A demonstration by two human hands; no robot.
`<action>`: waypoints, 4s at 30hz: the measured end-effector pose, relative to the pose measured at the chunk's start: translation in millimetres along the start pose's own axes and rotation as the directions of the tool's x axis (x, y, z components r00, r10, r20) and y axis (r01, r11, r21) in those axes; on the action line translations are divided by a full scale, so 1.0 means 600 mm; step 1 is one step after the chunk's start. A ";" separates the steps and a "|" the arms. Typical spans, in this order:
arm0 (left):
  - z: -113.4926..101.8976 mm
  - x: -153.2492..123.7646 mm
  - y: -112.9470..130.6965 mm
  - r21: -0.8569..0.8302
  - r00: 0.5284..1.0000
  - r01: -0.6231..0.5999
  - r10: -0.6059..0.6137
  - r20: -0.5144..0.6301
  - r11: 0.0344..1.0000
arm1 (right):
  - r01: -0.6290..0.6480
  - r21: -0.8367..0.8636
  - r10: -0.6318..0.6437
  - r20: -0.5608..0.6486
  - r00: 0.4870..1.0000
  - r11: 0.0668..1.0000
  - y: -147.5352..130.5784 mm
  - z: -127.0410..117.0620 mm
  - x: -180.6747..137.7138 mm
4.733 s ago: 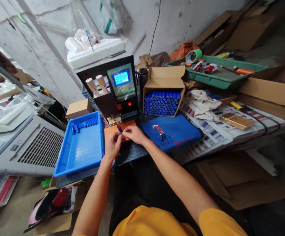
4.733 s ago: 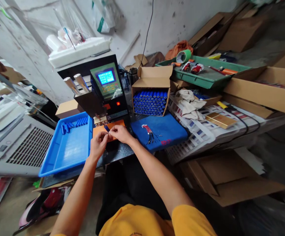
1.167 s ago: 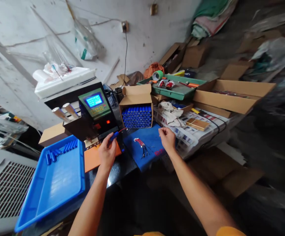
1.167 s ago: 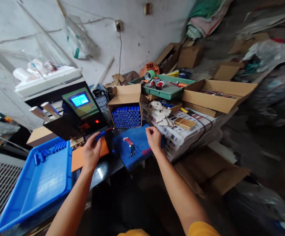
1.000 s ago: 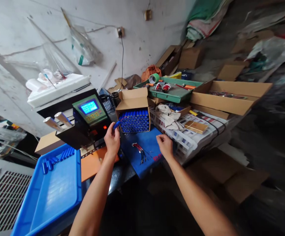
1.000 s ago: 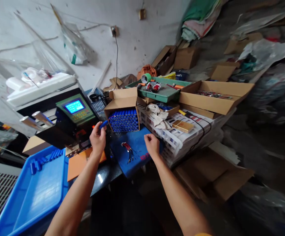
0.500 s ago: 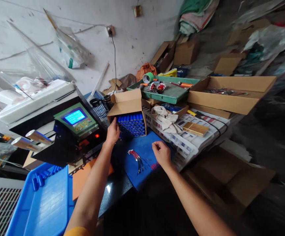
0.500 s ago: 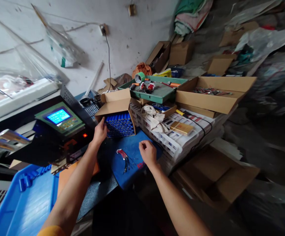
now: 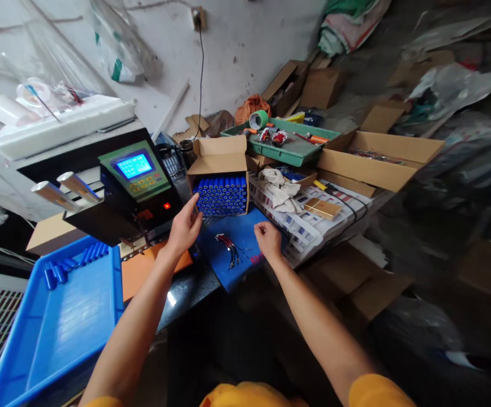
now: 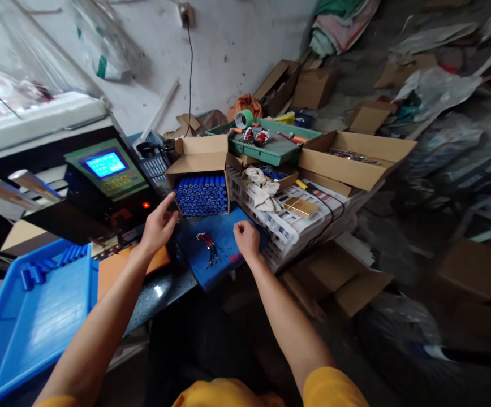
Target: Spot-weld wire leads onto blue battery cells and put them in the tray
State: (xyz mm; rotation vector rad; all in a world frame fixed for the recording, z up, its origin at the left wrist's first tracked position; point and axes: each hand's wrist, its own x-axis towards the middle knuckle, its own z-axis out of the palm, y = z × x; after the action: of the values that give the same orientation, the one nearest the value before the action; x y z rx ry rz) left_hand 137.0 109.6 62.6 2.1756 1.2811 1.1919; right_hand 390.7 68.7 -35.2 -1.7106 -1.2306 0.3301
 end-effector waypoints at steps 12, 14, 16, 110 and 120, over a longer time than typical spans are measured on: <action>0.011 -0.340 -0.031 -0.079 0.994 0.113 -0.112 0.018 0.991 | 0.420 -0.355 -0.136 0.607 0.783 0.835 -0.164 0.054 -0.023; 0.015 -0.343 -0.035 -0.098 0.987 0.158 -0.160 -0.016 0.983 | 0.454 -0.411 -0.106 0.638 0.763 0.790 -0.175 0.065 -0.028; 0.016 -0.340 -0.035 -0.112 0.983 0.174 -0.179 -0.034 0.978 | 0.470 -0.465 -0.070 0.650 0.756 0.751 -0.179 0.071 -0.031; -0.211 -0.270 -0.078 -0.153 0.831 0.507 -0.528 -0.177 0.848 | 0.095 0.589 -0.478 0.540 0.693 0.802 -0.291 0.186 -0.173; -0.416 -0.197 -0.270 0.390 0.458 0.881 -0.681 -0.571 0.266 | 0.083 0.571 -0.441 0.525 0.728 0.817 -0.284 0.213 -0.165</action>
State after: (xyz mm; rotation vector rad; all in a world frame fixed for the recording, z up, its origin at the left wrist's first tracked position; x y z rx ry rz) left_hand -179.8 68.1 46.3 1.1585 2.8159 0.6190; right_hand 160.8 58.5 10.9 -0.9271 -1.6721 1.0338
